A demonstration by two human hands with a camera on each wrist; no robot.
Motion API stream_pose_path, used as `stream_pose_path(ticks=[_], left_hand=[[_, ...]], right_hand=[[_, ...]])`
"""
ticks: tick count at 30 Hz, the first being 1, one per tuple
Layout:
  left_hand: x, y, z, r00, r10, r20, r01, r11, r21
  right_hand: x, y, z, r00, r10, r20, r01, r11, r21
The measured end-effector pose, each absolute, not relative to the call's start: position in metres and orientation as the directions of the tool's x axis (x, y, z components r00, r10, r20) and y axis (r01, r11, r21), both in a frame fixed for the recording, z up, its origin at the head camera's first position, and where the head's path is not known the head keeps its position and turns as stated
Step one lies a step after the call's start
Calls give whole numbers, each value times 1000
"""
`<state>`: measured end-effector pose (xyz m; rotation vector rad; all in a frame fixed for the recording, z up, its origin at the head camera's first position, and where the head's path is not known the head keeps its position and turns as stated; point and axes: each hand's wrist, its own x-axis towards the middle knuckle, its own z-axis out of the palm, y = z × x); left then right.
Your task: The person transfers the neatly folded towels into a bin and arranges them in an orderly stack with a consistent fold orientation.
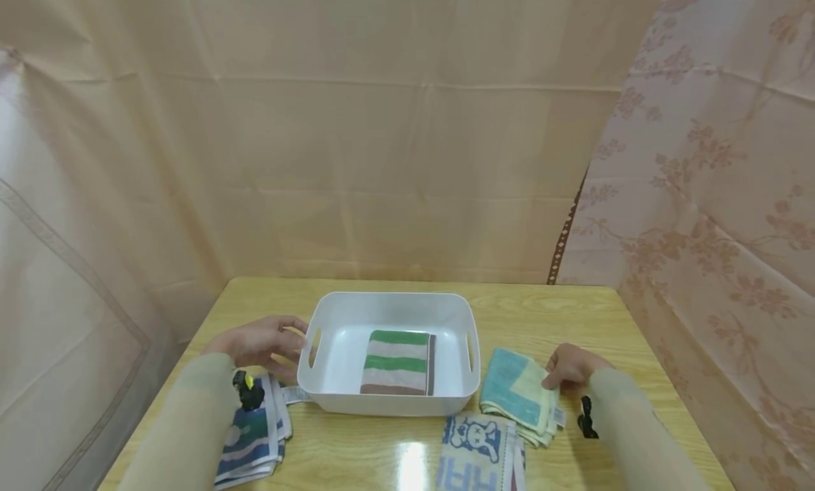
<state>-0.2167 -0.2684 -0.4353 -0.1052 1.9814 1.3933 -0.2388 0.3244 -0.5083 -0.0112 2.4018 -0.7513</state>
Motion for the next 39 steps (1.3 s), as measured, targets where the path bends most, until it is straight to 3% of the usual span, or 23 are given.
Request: stream_pose_path(ticks=[11, 27, 39], left_hand=[[-216, -269, -432, -757, 299, -581, -443, 418, 793], [-214, -267, -435, -768, 313, -558, -421, 410, 809], [-214, -264, -432, -778, 304, -550, -389, 455, 801]], right_hand=[[-232, 326, -515, -847, -225, -481, 118, 804, -583], [-228, 324, -517, -866, -237, -439, 45, 839, -543], [-229, 317, -510, -850, -191, -491, 58, 892, -448]])
